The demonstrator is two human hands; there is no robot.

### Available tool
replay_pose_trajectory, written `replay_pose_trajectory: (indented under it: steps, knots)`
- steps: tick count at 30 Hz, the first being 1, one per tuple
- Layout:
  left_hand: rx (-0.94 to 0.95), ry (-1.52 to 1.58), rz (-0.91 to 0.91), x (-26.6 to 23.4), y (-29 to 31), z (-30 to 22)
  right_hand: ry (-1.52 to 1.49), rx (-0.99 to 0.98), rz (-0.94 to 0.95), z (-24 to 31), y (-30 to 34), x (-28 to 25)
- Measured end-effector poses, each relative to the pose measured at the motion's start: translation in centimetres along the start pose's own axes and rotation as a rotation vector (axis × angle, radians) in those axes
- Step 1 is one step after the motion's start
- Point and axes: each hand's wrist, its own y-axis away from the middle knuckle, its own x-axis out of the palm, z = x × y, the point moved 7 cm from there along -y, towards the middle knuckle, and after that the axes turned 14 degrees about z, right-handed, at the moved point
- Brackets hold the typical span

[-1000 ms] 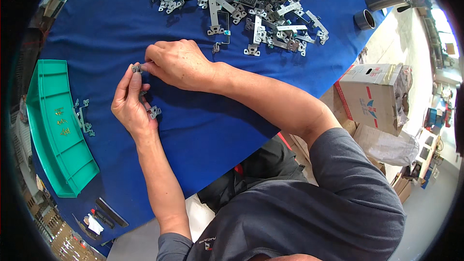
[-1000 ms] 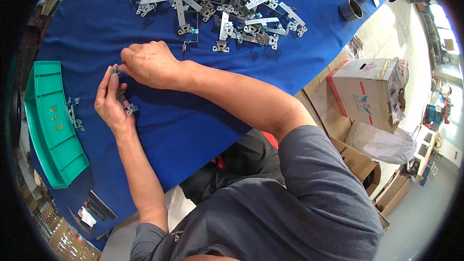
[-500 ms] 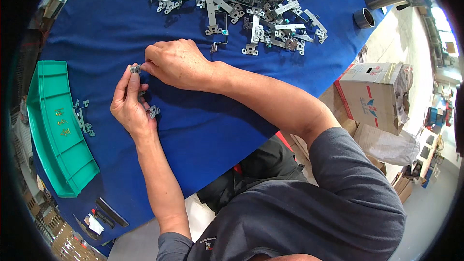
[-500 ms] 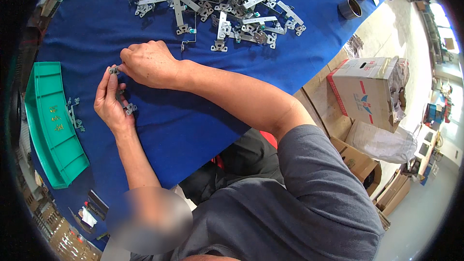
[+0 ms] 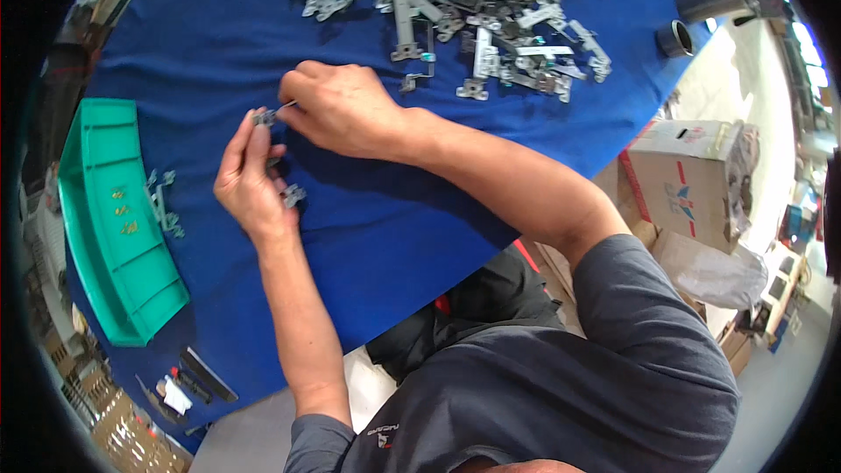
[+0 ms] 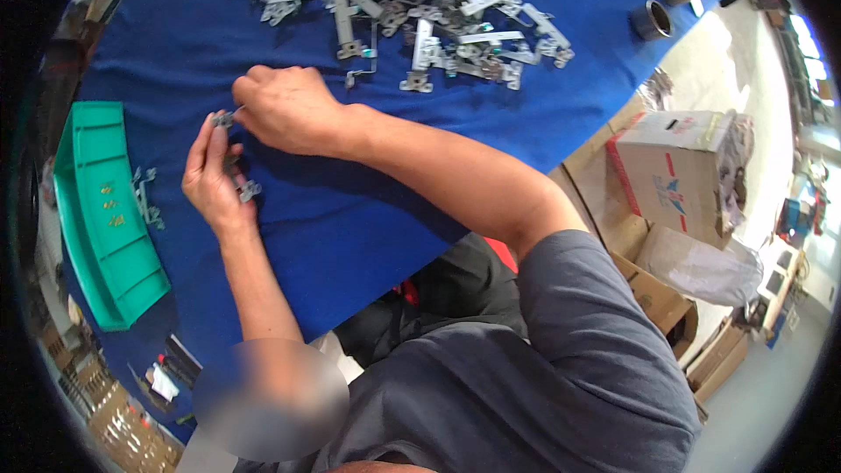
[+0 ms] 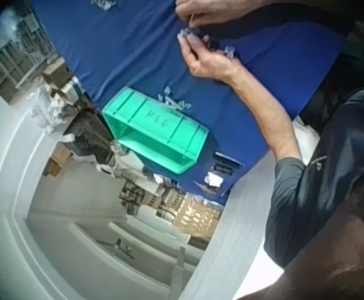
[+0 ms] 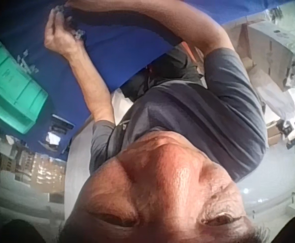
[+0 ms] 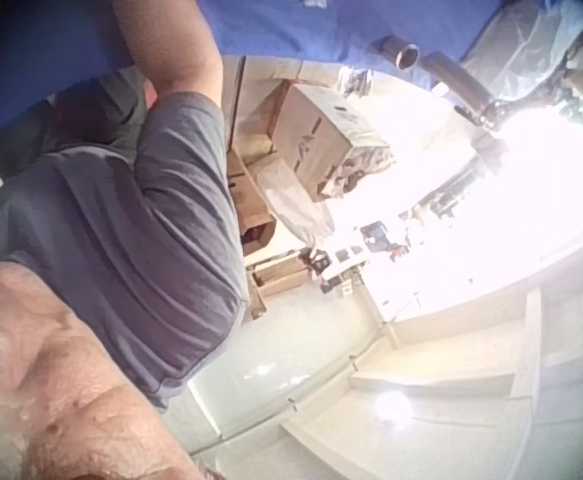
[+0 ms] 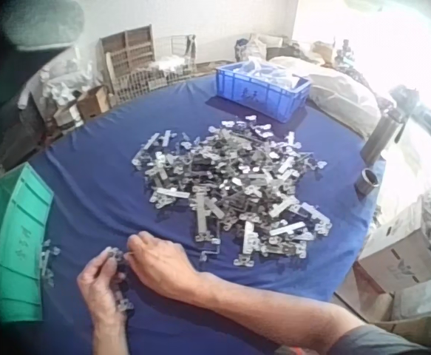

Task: Manually assemble small metal hinge or bracket components using a small tool.

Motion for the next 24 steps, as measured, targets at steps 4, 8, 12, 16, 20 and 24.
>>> replay_pose_trajectory:
  steps: [4,8,12,16,20,24]
  knots:
    - [-0.002,0.026,-0.011,-0.19,-0.31,0.24,0.029,-0.087,-0.059,0.35,0.08,-0.38]
    - [0.024,0.110,0.025,0.36,-0.30,0.08,-0.014,-0.050,-0.040,0.07,0.08,-0.29]
    - [0.039,0.180,0.046,0.57,-0.23,0.10,-0.024,-0.060,-0.022,0.14,0.15,-0.26]
    - [0.063,0.196,0.061,0.39,-0.24,0.17,-0.066,-0.059,-0.029,0.41,0.22,-0.56]
    - [0.065,0.194,0.084,0.34,-0.32,0.21,-0.053,-0.083,-0.042,0.58,0.15,-0.54]
    - [0.043,0.175,0.091,0.36,-0.35,0.07,-0.049,-0.102,-0.045,0.66,0.12,-0.45]
